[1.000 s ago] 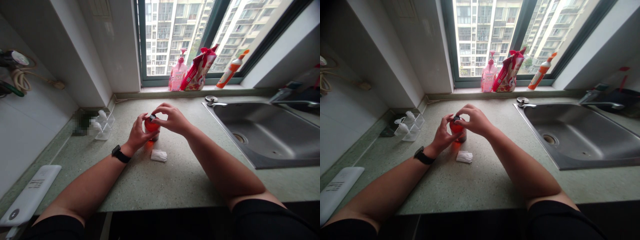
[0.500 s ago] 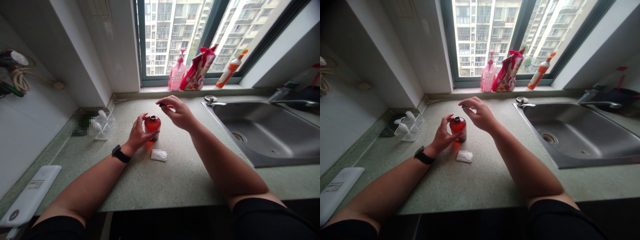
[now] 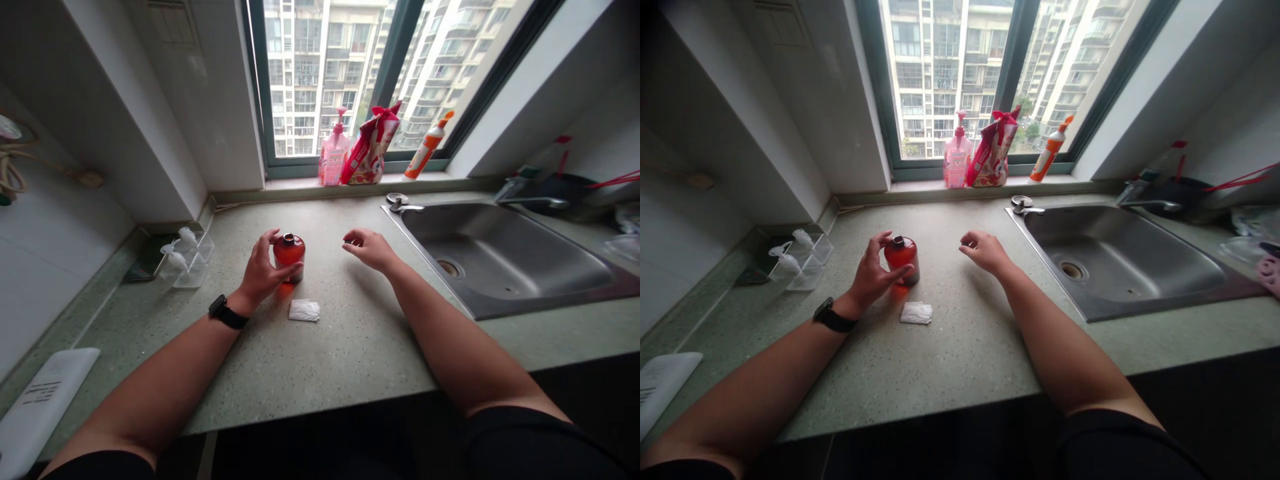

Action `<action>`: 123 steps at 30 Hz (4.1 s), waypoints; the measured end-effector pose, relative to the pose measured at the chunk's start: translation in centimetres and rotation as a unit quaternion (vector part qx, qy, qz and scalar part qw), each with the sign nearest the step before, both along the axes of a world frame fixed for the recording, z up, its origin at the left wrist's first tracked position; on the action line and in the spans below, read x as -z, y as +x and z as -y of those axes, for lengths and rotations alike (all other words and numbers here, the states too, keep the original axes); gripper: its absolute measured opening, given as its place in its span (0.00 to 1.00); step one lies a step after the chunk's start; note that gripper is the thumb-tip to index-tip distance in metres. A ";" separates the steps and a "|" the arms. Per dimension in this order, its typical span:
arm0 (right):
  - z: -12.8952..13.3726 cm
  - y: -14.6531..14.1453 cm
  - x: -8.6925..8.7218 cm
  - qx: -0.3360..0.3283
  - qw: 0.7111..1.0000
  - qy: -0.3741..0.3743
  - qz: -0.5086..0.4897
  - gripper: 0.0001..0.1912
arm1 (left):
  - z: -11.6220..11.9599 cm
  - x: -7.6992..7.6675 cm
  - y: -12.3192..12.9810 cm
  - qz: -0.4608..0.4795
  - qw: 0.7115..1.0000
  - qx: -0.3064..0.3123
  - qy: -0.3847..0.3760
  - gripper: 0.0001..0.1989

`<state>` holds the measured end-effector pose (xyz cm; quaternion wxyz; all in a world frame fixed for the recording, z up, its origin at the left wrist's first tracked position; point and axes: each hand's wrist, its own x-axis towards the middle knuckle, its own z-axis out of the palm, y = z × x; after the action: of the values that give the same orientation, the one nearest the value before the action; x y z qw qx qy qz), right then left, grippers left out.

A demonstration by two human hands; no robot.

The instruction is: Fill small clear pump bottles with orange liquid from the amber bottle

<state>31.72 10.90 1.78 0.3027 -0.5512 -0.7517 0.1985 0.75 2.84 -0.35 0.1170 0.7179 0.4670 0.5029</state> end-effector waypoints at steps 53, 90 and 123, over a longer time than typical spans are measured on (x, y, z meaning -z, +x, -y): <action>4.3 -3.7 1.5 -0.128 0.947 0.283 -0.079 0.12 | 4.9 -6.0 -10.9 -0.129 0.929 -0.333 0.097 0.49; 3.9 -3.6 2.0 -0.178 0.943 0.273 -0.068 0.14 | 6.7 -1.8 -20.3 -0.112 0.848 -0.435 -0.282 0.60; 7.8 -7.2 0.9 -0.231 0.931 0.230 -0.162 0.17 | 6.2 -5.5 -0.8 -0.157 0.987 -0.046 -0.012 0.46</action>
<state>24.55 3.14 0.84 0.4848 -0.2375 -0.8242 0.1711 0.00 -3.37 5.14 0.0274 0.7640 0.5181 0.3837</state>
